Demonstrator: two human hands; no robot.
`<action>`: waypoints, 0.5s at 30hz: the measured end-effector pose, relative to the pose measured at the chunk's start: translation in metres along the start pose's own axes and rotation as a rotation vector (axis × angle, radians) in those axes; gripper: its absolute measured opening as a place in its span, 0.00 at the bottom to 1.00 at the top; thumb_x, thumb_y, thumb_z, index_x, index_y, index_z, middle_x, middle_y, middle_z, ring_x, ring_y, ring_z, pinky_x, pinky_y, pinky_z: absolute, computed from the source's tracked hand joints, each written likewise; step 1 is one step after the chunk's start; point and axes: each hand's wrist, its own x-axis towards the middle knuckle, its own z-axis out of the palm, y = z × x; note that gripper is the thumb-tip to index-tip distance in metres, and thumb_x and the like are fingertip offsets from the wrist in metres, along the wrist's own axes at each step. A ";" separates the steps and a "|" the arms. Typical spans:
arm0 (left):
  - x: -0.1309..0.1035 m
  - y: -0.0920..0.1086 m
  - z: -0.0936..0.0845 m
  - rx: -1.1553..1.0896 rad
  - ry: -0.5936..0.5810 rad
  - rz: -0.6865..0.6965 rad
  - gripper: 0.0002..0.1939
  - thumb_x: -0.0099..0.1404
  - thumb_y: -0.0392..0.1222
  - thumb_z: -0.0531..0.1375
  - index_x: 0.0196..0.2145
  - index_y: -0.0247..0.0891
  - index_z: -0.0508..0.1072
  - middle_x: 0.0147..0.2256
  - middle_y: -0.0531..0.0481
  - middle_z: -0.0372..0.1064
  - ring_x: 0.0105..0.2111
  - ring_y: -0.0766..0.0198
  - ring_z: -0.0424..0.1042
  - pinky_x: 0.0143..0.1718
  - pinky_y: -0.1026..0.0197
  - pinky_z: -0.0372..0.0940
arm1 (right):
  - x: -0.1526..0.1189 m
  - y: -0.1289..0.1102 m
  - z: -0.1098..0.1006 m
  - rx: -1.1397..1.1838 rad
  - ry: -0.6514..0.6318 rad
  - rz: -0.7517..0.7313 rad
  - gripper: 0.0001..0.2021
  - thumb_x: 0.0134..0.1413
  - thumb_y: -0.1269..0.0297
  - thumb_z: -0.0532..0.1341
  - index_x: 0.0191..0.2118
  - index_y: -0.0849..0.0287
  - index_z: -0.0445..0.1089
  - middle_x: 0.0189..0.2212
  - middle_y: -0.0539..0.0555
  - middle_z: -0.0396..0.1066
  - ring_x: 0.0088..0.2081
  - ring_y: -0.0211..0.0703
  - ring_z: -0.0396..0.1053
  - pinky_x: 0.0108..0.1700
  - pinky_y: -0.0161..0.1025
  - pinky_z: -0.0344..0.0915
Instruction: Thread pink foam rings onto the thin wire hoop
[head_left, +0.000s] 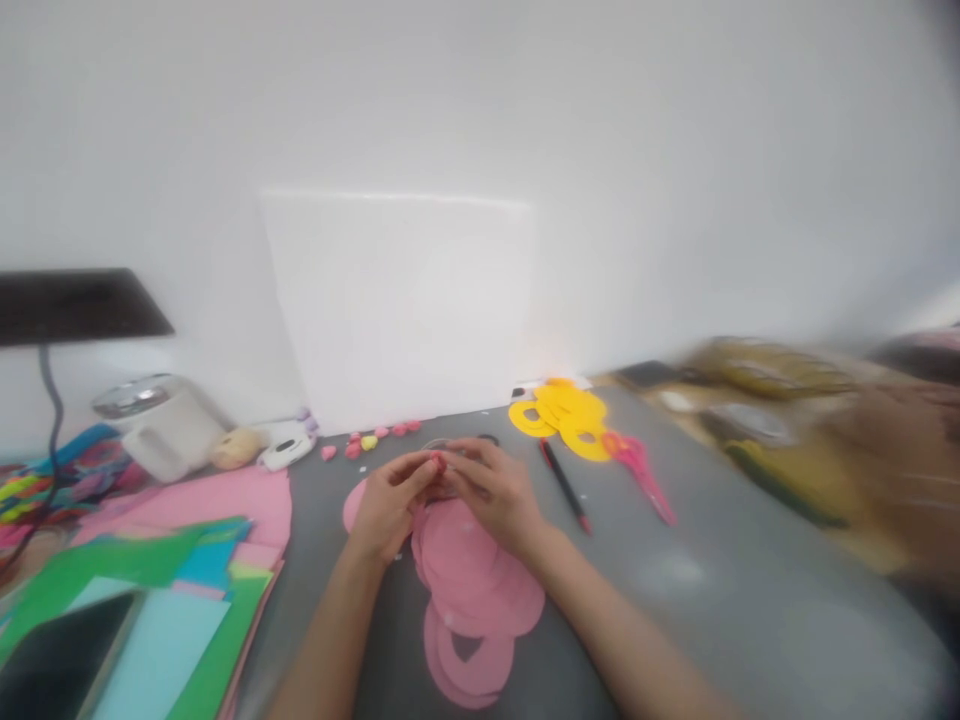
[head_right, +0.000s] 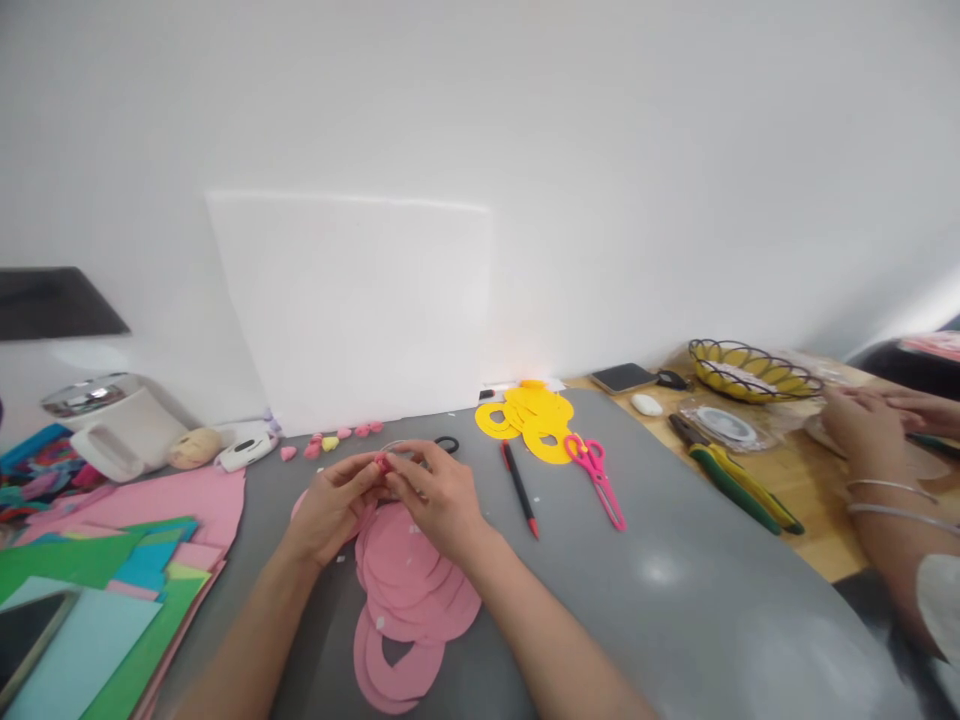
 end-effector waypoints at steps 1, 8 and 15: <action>0.000 0.000 0.000 0.000 0.007 0.006 0.12 0.45 0.37 0.69 0.30 0.32 0.78 0.28 0.44 0.76 0.28 0.62 0.73 0.34 0.60 0.68 | 0.000 0.000 0.000 0.033 0.016 0.007 0.12 0.56 0.68 0.56 0.45 0.53 0.70 0.40 0.56 0.71 0.37 0.39 0.70 0.37 0.35 0.70; -0.001 0.005 0.002 0.012 0.080 0.003 0.14 0.39 0.37 0.71 0.27 0.32 0.79 0.28 0.44 0.77 0.30 0.60 0.73 0.38 0.59 0.67 | 0.002 -0.001 0.000 0.067 -0.067 -0.015 0.10 0.56 0.69 0.57 0.42 0.52 0.72 0.43 0.56 0.69 0.37 0.38 0.70 0.38 0.37 0.70; -0.001 0.005 0.002 -0.026 0.052 0.003 0.14 0.42 0.36 0.70 0.30 0.33 0.79 0.30 0.45 0.77 0.31 0.61 0.74 0.40 0.58 0.67 | 0.003 -0.003 -0.002 0.159 -0.023 0.003 0.13 0.56 0.70 0.56 0.46 0.52 0.69 0.40 0.56 0.69 0.41 0.41 0.69 0.40 0.38 0.70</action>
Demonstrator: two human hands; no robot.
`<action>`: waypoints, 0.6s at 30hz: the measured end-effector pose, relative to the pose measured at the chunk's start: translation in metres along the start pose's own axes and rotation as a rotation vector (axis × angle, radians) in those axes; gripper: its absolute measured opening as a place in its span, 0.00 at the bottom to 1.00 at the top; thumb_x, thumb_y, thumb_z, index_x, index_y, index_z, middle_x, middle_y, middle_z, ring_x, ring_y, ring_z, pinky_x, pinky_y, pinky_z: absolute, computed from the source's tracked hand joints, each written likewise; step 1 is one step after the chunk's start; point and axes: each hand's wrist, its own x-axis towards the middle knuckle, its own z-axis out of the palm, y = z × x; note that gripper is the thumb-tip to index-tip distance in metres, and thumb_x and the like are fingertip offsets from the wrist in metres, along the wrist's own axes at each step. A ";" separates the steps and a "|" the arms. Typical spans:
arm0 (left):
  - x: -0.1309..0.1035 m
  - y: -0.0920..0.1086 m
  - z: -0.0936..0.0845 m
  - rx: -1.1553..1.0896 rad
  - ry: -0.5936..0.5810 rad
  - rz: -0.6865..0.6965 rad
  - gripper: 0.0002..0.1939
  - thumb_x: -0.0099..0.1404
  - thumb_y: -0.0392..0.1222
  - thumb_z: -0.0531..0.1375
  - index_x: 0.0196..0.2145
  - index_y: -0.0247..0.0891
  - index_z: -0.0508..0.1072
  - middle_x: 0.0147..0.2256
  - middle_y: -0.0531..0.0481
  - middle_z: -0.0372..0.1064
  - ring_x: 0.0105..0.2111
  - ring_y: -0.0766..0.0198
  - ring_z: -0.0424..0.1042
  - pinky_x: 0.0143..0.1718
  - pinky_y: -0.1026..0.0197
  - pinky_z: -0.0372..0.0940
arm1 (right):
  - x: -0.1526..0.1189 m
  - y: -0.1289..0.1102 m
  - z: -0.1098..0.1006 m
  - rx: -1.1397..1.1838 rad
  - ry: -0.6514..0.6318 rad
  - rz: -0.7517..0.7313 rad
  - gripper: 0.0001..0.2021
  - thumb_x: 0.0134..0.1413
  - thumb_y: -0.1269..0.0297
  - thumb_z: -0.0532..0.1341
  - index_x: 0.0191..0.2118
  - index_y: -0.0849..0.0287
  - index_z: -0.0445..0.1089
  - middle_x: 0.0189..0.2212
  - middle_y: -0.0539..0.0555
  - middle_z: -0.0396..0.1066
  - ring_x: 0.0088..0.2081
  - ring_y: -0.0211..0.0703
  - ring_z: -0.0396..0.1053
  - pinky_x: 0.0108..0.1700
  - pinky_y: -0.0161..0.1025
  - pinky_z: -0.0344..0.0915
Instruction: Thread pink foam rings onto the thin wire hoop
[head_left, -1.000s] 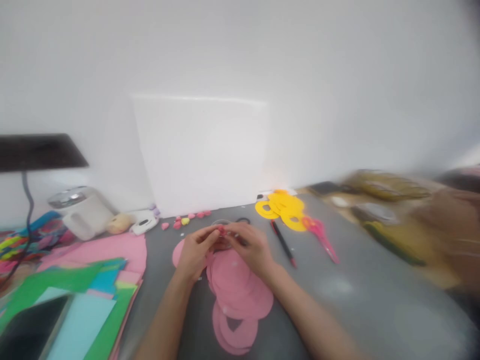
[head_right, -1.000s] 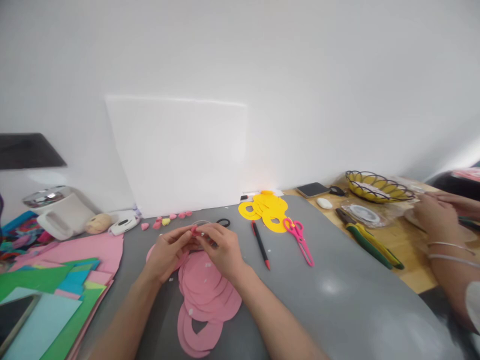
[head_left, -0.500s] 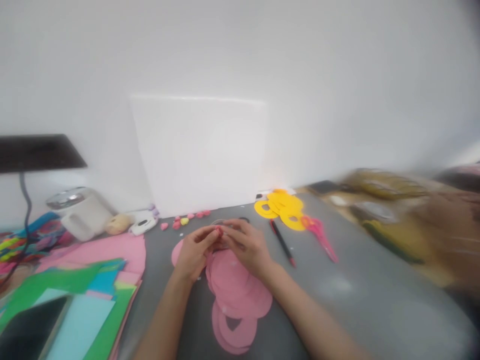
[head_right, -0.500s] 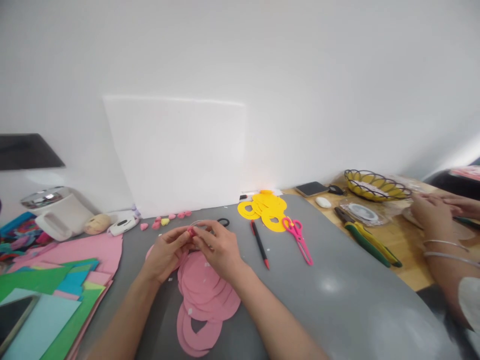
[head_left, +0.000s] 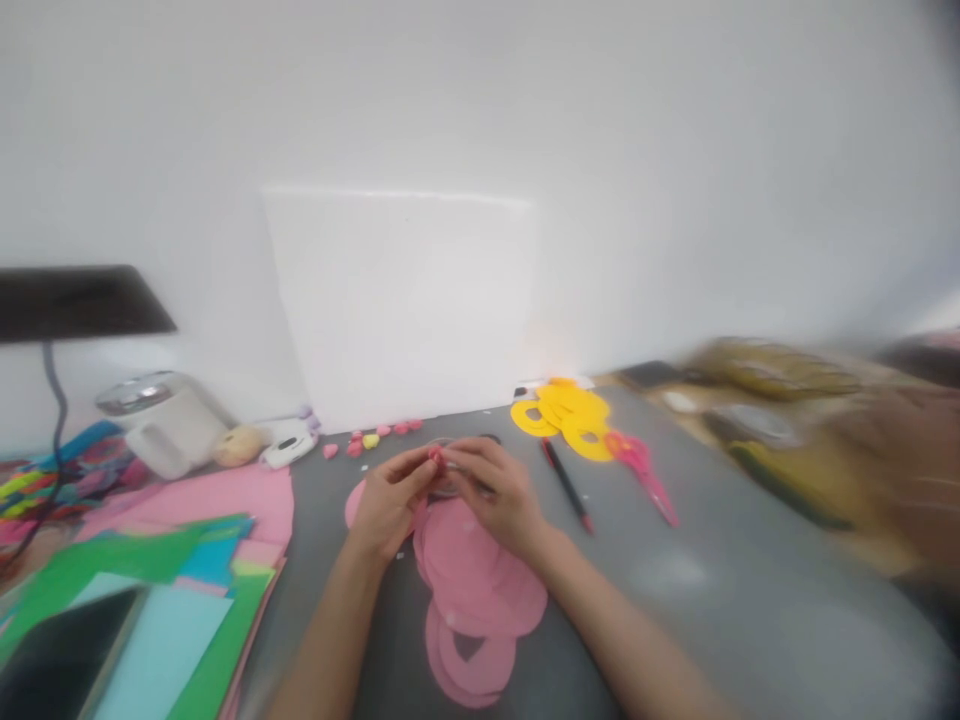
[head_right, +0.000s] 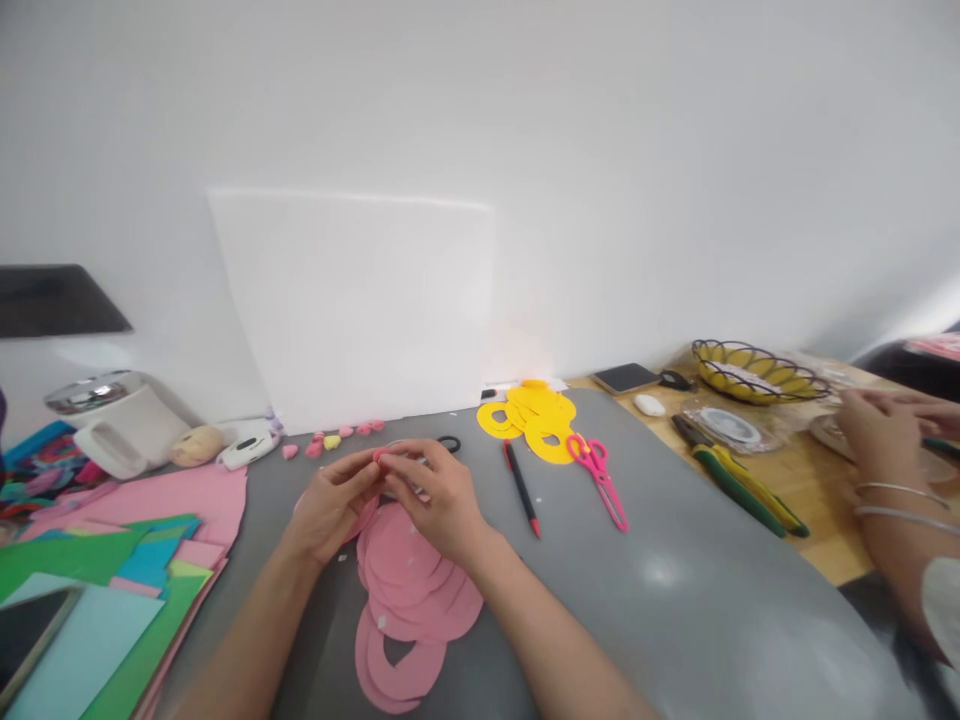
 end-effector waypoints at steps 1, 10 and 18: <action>0.000 0.000 0.000 -0.007 -0.009 -0.002 0.14 0.42 0.36 0.70 0.30 0.33 0.79 0.31 0.45 0.77 0.31 0.61 0.74 0.40 0.58 0.67 | 0.000 0.000 0.000 0.006 0.015 -0.002 0.13 0.56 0.70 0.55 0.46 0.52 0.69 0.40 0.56 0.70 0.41 0.41 0.69 0.40 0.38 0.70; 0.000 -0.001 -0.001 -0.030 -0.029 0.001 0.14 0.44 0.35 0.70 0.31 0.33 0.79 0.33 0.44 0.77 0.34 0.60 0.74 0.41 0.58 0.67 | -0.001 0.001 0.000 -0.090 -0.082 0.054 0.15 0.57 0.70 0.54 0.48 0.51 0.68 0.45 0.58 0.66 0.41 0.41 0.67 0.37 0.38 0.70; 0.000 -0.001 -0.001 -0.056 -0.043 -0.008 0.13 0.46 0.34 0.69 0.32 0.33 0.78 0.34 0.45 0.76 0.33 0.61 0.74 0.42 0.58 0.67 | 0.000 0.003 0.000 0.006 0.058 0.088 0.16 0.55 0.70 0.55 0.50 0.54 0.65 0.40 0.57 0.66 0.36 0.39 0.69 0.32 0.33 0.70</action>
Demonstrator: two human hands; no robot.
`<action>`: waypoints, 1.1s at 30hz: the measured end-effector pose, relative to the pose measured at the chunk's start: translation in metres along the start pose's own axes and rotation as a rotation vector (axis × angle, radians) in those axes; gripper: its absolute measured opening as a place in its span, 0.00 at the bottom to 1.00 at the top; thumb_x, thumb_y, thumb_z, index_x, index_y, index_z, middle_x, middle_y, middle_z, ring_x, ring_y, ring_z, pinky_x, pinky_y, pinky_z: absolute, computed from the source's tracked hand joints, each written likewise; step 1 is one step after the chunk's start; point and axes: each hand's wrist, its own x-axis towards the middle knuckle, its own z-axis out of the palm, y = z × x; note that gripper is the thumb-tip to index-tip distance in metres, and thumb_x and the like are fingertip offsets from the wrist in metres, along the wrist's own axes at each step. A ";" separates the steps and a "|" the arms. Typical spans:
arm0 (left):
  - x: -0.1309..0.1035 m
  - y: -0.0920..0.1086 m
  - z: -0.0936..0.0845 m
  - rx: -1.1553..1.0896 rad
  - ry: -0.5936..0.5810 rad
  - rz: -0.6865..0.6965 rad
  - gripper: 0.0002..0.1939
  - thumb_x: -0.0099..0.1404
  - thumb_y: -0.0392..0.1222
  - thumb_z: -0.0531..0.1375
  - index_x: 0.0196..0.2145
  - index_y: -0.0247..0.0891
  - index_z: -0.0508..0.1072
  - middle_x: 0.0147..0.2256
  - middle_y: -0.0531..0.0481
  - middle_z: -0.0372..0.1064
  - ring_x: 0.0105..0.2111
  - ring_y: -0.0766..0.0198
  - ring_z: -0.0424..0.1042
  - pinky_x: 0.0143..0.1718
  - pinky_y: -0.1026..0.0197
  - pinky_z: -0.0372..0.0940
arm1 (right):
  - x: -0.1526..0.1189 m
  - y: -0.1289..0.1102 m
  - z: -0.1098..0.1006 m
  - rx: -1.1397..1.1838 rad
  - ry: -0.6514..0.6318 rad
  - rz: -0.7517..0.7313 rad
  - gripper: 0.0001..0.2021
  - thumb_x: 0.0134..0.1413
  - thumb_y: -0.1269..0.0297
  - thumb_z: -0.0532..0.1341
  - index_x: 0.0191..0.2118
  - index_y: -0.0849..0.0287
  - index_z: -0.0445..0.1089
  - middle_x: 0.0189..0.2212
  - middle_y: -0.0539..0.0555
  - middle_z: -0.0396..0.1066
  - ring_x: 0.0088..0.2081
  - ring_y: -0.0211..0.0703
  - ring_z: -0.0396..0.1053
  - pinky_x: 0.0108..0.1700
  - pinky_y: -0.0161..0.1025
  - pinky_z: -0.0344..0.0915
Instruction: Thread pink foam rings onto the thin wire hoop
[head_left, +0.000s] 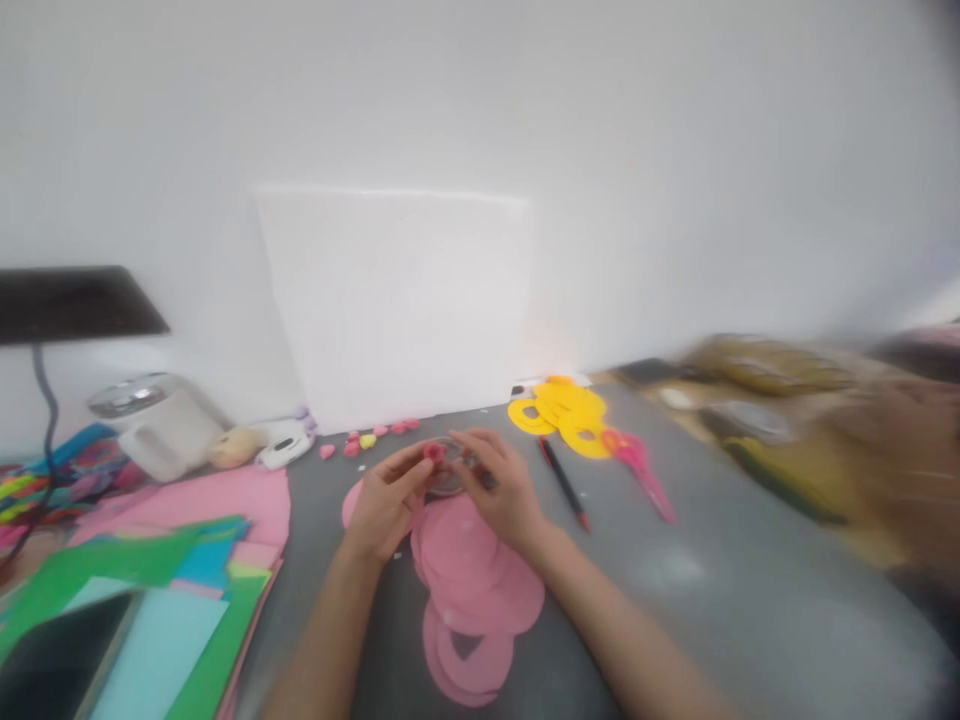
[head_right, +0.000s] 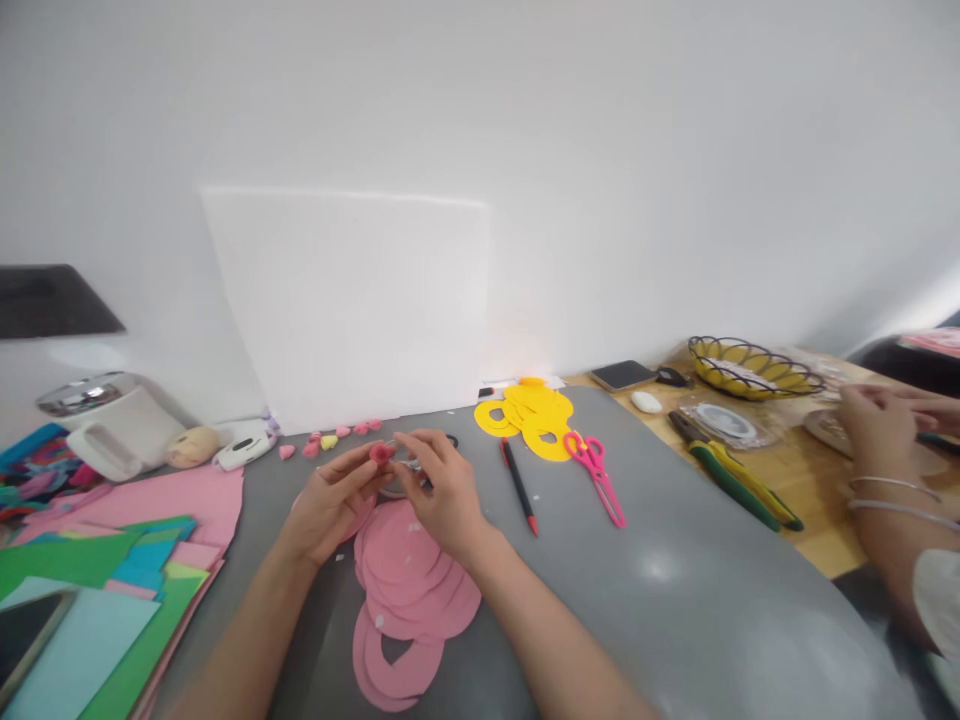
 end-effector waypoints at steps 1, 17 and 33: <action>0.000 0.000 0.000 0.001 0.001 0.000 0.12 0.46 0.34 0.69 0.32 0.33 0.78 0.34 0.45 0.76 0.33 0.61 0.74 0.42 0.58 0.67 | 0.000 0.000 0.000 0.001 -0.007 0.009 0.15 0.55 0.70 0.55 0.50 0.55 0.65 0.40 0.57 0.66 0.36 0.39 0.68 0.31 0.32 0.70; 0.003 -0.008 -0.005 0.157 -0.010 0.001 0.19 0.48 0.38 0.67 0.41 0.35 0.76 0.38 0.43 0.75 0.37 0.58 0.73 0.39 0.59 0.68 | -0.005 0.003 0.006 0.129 -0.078 0.084 0.24 0.49 0.71 0.60 0.53 0.50 0.60 0.42 0.55 0.67 0.40 0.41 0.68 0.37 0.37 0.72; 0.004 0.002 -0.011 0.296 0.017 0.081 0.25 0.49 0.41 0.67 0.46 0.35 0.71 0.40 0.41 0.75 0.38 0.57 0.73 0.39 0.57 0.67 | 0.004 0.009 0.010 0.095 -0.090 0.093 0.20 0.51 0.70 0.59 0.51 0.54 0.62 0.38 0.54 0.71 0.35 0.40 0.69 0.31 0.34 0.70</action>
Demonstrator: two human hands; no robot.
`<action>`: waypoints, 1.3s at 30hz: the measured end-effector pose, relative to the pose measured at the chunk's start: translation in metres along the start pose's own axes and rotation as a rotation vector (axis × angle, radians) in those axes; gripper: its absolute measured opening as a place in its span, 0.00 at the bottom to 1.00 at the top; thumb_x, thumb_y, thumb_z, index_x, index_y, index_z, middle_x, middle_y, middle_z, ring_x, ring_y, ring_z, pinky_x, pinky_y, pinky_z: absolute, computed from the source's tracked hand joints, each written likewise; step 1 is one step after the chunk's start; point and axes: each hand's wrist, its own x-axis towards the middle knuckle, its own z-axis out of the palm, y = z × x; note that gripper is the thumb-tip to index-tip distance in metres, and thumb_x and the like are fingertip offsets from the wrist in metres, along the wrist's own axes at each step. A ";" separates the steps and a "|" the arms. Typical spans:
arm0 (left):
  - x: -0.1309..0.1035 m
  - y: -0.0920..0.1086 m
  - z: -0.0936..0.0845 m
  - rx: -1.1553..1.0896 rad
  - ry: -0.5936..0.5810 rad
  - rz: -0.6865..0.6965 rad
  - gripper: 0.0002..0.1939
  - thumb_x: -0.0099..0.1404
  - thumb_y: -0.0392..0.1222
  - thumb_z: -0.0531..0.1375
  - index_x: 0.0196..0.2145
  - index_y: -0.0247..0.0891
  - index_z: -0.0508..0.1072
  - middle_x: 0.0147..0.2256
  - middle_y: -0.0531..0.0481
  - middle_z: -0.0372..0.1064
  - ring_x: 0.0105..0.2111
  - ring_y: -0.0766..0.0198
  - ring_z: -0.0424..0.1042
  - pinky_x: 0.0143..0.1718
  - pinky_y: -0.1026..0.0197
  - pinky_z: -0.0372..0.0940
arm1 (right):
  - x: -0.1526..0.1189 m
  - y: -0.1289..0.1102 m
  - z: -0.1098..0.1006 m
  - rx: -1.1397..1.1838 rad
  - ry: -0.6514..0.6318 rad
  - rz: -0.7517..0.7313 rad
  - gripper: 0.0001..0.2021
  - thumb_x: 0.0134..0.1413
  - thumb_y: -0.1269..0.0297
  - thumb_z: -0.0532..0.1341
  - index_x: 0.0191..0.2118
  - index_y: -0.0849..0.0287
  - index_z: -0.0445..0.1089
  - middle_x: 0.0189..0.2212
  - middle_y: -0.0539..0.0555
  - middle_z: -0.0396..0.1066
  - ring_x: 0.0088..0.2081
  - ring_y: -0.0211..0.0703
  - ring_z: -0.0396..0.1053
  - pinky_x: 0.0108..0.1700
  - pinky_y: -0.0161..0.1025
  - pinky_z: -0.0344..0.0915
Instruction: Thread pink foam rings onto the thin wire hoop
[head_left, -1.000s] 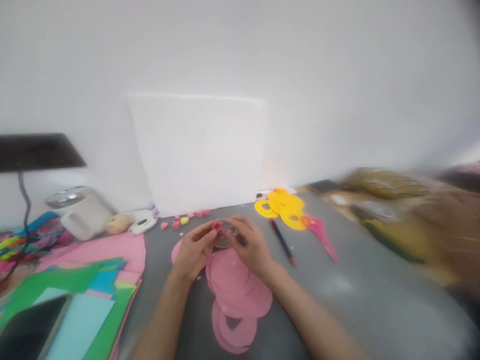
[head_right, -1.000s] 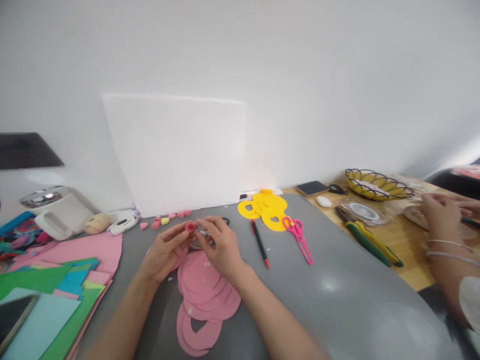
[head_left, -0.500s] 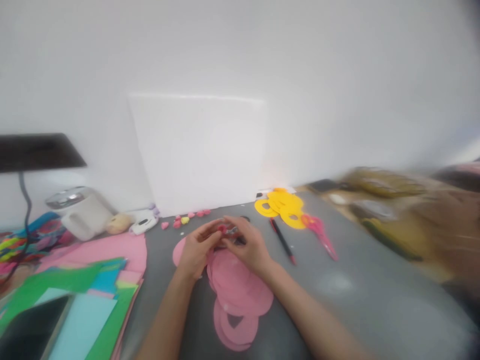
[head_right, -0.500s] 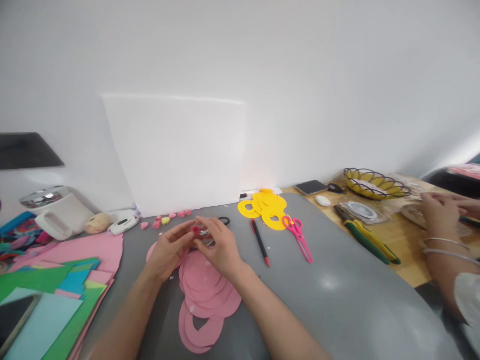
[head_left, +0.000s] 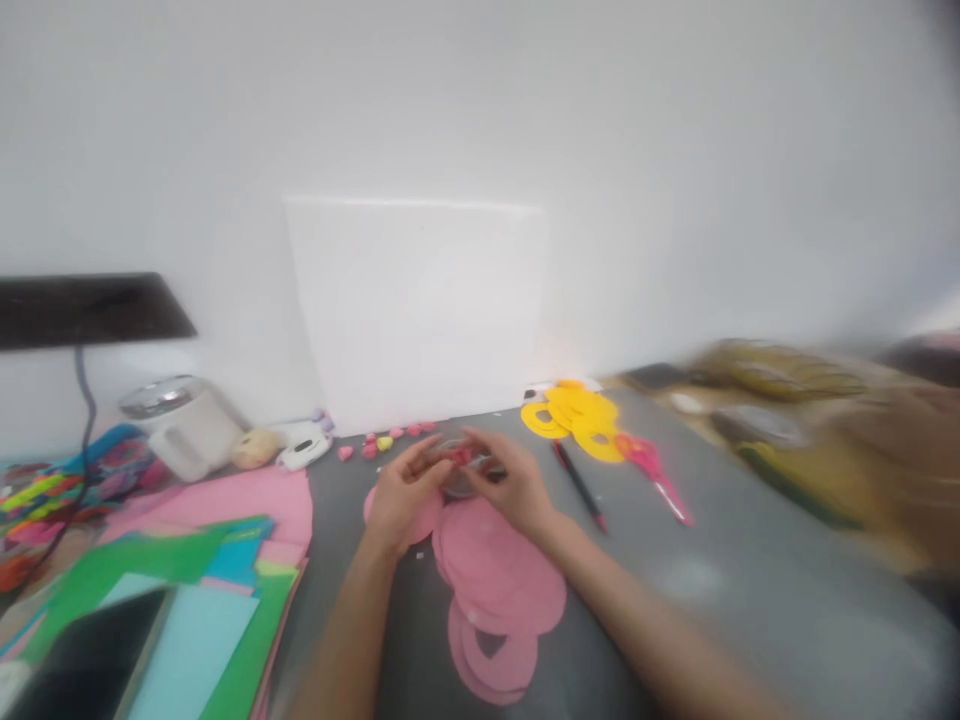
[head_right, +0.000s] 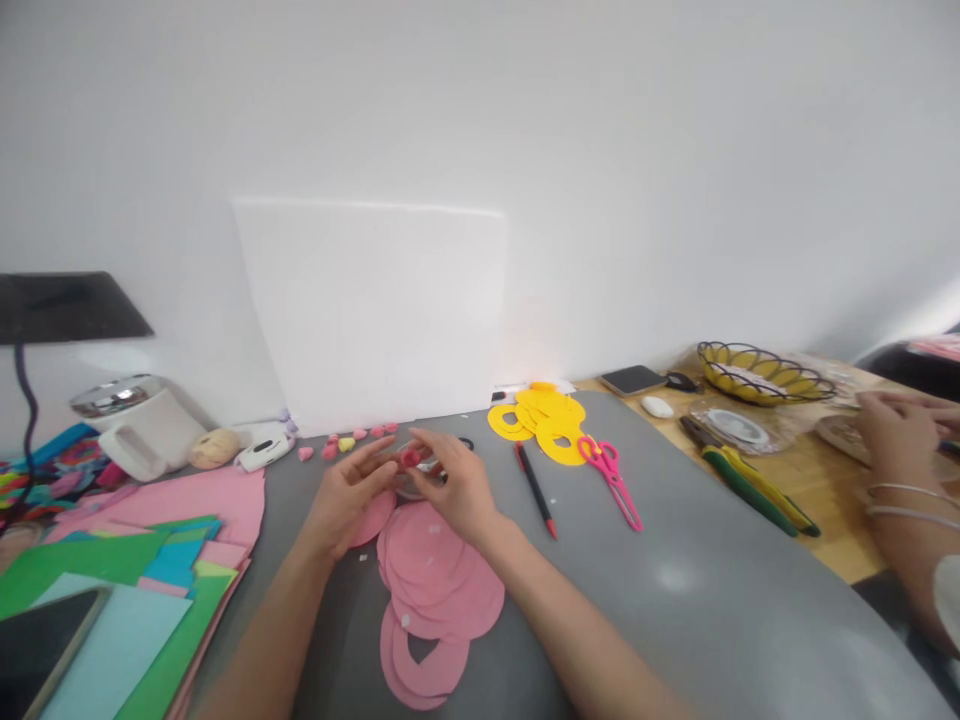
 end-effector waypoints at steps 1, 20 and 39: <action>0.001 0.000 -0.001 0.022 0.045 0.041 0.24 0.49 0.41 0.66 0.45 0.35 0.72 0.39 0.41 0.75 0.37 0.58 0.73 0.37 0.59 0.67 | 0.005 0.002 -0.002 -0.014 -0.009 0.007 0.20 0.50 0.70 0.59 0.51 0.55 0.63 0.36 0.54 0.72 0.34 0.39 0.70 0.31 0.34 0.70; 0.011 -0.006 -0.014 0.015 0.531 0.295 0.15 0.48 0.42 0.63 0.35 0.33 0.76 0.26 0.48 0.71 0.19 0.69 0.66 0.18 0.67 0.59 | 0.067 0.075 0.035 -0.224 -0.285 0.355 0.12 0.41 0.69 0.65 0.36 0.61 0.72 0.28 0.52 0.75 0.30 0.40 0.73 0.35 0.35 0.67; 0.016 -0.014 -0.025 0.187 0.601 0.381 0.10 0.52 0.36 0.57 0.33 0.35 0.74 0.31 0.48 0.72 0.26 0.64 0.72 0.26 0.63 0.67 | 0.056 0.031 -0.024 -0.333 -0.298 0.331 0.09 0.45 0.72 0.62 0.36 0.59 0.73 0.33 0.54 0.75 0.34 0.43 0.72 0.37 0.37 0.67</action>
